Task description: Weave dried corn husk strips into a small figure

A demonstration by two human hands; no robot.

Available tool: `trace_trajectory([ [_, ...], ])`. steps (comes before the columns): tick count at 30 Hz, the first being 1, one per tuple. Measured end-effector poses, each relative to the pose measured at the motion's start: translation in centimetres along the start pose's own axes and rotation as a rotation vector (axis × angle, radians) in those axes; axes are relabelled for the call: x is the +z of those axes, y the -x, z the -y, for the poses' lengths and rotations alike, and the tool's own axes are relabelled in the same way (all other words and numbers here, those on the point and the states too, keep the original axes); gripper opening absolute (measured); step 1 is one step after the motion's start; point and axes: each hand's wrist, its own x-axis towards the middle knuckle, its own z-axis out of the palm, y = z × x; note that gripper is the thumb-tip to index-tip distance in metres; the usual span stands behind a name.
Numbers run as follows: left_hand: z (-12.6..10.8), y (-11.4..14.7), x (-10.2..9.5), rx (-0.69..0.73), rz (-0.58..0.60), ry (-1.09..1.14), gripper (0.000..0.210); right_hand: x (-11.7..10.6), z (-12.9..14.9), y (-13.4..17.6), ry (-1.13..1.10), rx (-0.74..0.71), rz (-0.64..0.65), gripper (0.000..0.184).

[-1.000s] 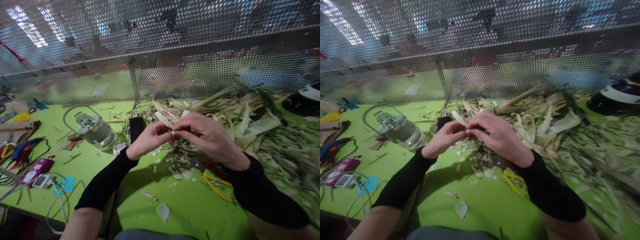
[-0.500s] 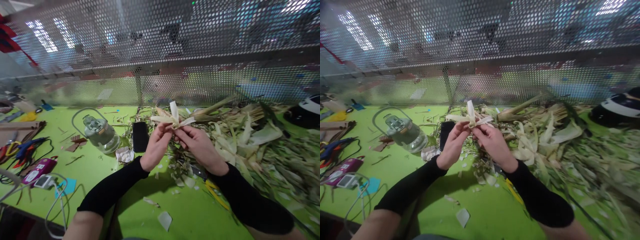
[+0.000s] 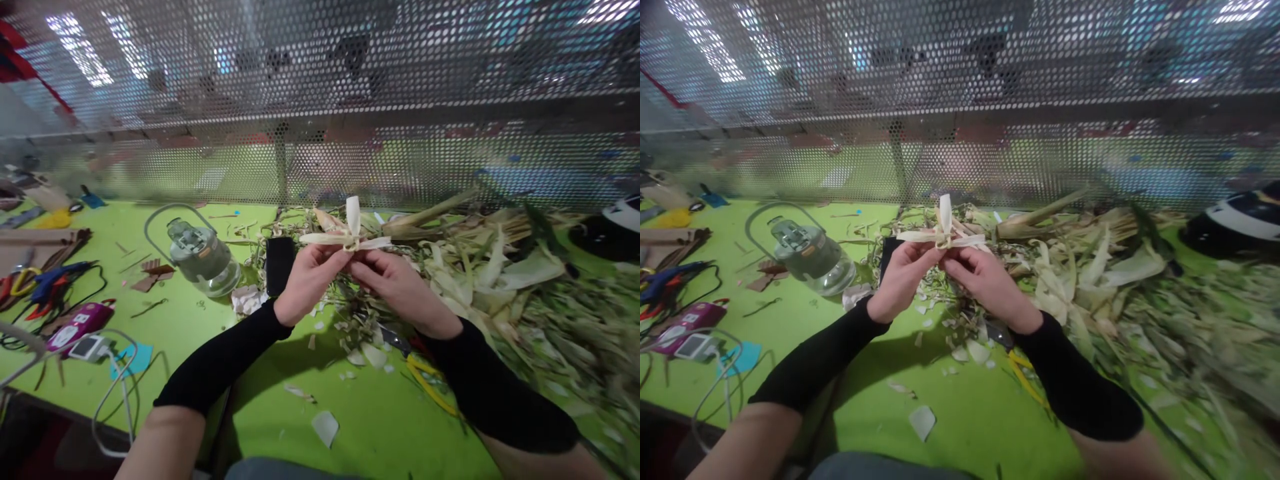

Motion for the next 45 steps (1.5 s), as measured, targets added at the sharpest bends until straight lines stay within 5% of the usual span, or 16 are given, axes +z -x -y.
trace_trajectory([
  [11,-1.0,0.3,-0.7,0.008,0.06,-0.073,0.029,-0.4,0.7,0.4,0.32,-0.074,0.319,0.025],
  [20,-1.3,0.2,-1.2,0.057,0.158,-0.451,0.022,-0.9,-0.1,0.0,0.019,-0.085,-0.177,0.05],
  [24,-1.7,0.6,-0.7,-0.026,0.224,-0.506,0.02,-0.2,0.2,0.2,-0.031,-0.101,-0.174,0.047],
  [28,-1.5,0.7,-0.7,0.06,0.214,-0.611,0.024,-0.1,0.2,0.3,-0.079,-0.127,-0.163,0.027],
  [34,-1.6,0.8,-0.8,0.07,0.235,-0.671,0.02,-0.2,-0.4,-0.2,-0.128,-0.161,-0.407,0.035],
  [39,-1.9,0.9,-0.7,0.086,0.249,-0.644,0.017,-0.7,-0.1,0.0,-0.147,-0.154,-0.43,0.036],
  [45,-1.0,0.9,-0.6,0.029,0.384,-0.748,0.019,-0.7,0.6,0.6,0.231,-0.297,-0.191,0.028],
])
